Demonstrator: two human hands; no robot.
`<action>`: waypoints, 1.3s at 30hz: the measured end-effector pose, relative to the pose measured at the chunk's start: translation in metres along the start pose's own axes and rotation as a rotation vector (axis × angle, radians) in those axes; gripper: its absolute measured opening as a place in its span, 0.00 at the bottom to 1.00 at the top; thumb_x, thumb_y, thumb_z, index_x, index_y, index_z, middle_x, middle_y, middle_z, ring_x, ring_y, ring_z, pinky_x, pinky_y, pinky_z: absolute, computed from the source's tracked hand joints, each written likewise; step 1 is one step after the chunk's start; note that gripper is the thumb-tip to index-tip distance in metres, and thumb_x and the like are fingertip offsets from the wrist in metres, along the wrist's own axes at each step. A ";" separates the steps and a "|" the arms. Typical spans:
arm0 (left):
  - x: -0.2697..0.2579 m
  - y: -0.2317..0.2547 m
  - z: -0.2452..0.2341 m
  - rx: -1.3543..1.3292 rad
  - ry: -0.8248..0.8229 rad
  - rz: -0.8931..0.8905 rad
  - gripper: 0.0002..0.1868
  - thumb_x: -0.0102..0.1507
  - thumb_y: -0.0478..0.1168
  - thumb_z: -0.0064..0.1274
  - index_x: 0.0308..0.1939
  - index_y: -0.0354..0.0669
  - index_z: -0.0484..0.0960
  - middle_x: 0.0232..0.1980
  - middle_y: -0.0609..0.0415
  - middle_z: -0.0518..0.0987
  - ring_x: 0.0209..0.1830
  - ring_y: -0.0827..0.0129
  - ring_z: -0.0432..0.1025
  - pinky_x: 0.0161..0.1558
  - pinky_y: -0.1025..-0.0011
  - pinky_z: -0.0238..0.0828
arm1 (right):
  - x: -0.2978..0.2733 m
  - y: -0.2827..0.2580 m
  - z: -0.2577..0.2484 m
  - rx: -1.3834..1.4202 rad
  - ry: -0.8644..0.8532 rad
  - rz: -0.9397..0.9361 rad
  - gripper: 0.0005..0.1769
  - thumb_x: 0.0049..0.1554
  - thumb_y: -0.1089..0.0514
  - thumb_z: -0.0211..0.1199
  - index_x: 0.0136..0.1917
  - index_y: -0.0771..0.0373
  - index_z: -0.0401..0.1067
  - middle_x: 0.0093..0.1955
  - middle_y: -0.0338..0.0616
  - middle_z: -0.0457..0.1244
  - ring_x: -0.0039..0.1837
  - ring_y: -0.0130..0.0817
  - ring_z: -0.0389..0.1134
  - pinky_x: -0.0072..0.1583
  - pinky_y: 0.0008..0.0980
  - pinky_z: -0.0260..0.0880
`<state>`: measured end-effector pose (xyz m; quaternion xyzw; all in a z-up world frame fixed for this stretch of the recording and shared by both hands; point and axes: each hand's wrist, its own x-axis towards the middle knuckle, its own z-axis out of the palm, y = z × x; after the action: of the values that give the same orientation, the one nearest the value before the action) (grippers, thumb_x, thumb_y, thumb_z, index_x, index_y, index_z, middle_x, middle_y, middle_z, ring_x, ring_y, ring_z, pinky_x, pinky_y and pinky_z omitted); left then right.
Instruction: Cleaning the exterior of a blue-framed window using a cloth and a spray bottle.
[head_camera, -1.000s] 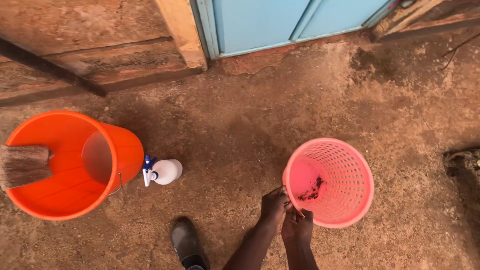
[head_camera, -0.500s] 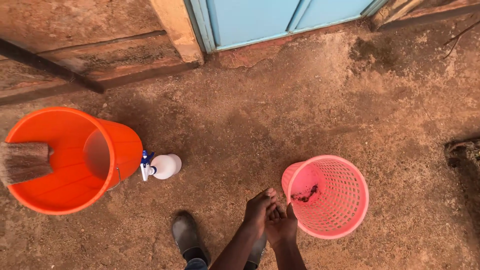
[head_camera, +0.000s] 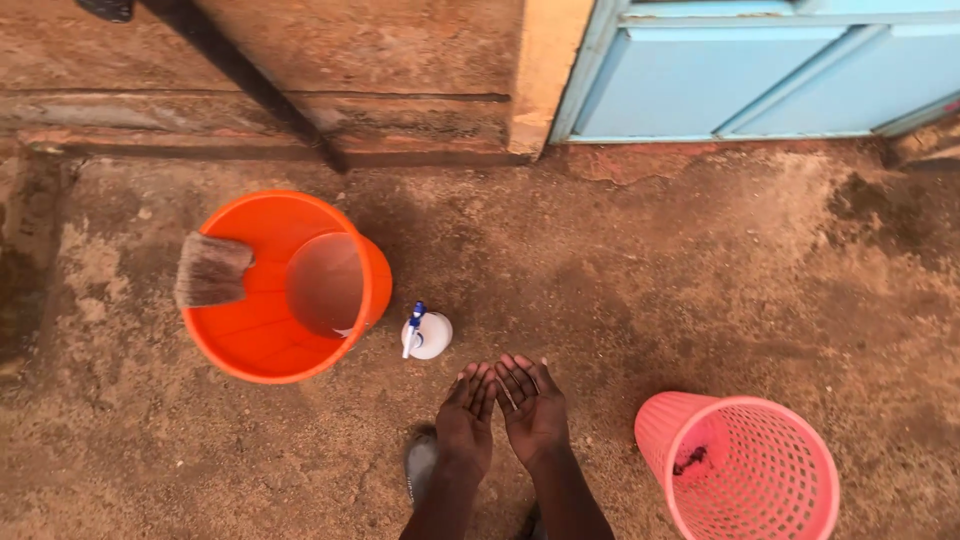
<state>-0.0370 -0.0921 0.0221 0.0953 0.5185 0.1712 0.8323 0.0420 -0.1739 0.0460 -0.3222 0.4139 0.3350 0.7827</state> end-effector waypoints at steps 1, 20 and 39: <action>0.008 0.011 -0.008 -0.005 0.060 0.033 0.25 0.68 0.43 0.49 0.66 0.31 0.72 0.61 0.45 0.80 0.62 0.63 0.75 0.63 0.68 0.68 | 0.002 0.009 0.010 -0.090 -0.019 0.014 0.24 0.64 0.44 0.55 0.60 0.67 0.69 0.62 0.51 0.68 0.65 0.40 0.69 0.67 0.41 0.69; 0.102 0.094 -0.051 1.291 0.174 0.492 0.28 0.57 0.32 0.52 0.63 0.52 0.80 0.51 0.41 0.76 0.50 0.51 0.75 0.51 0.59 0.74 | 0.131 0.140 0.055 -0.681 -0.157 -0.002 0.27 0.62 0.56 0.55 0.73 0.60 0.63 0.62 0.42 0.66 0.62 0.36 0.67 0.65 0.42 0.66; -0.022 0.092 0.006 0.511 -0.103 0.660 0.22 0.61 0.21 0.49 0.58 0.40 0.71 0.52 0.46 0.79 0.50 0.65 0.76 0.49 0.73 0.76 | -0.054 0.070 0.142 -0.990 -0.104 -0.464 0.36 0.53 0.71 0.52 0.73 0.57 0.55 0.59 0.43 0.57 0.59 0.33 0.64 0.57 0.35 0.69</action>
<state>-0.0575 -0.0156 0.0738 0.4681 0.4439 0.2894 0.7072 0.0244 -0.0368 0.1403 -0.7179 0.0859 0.3239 0.6102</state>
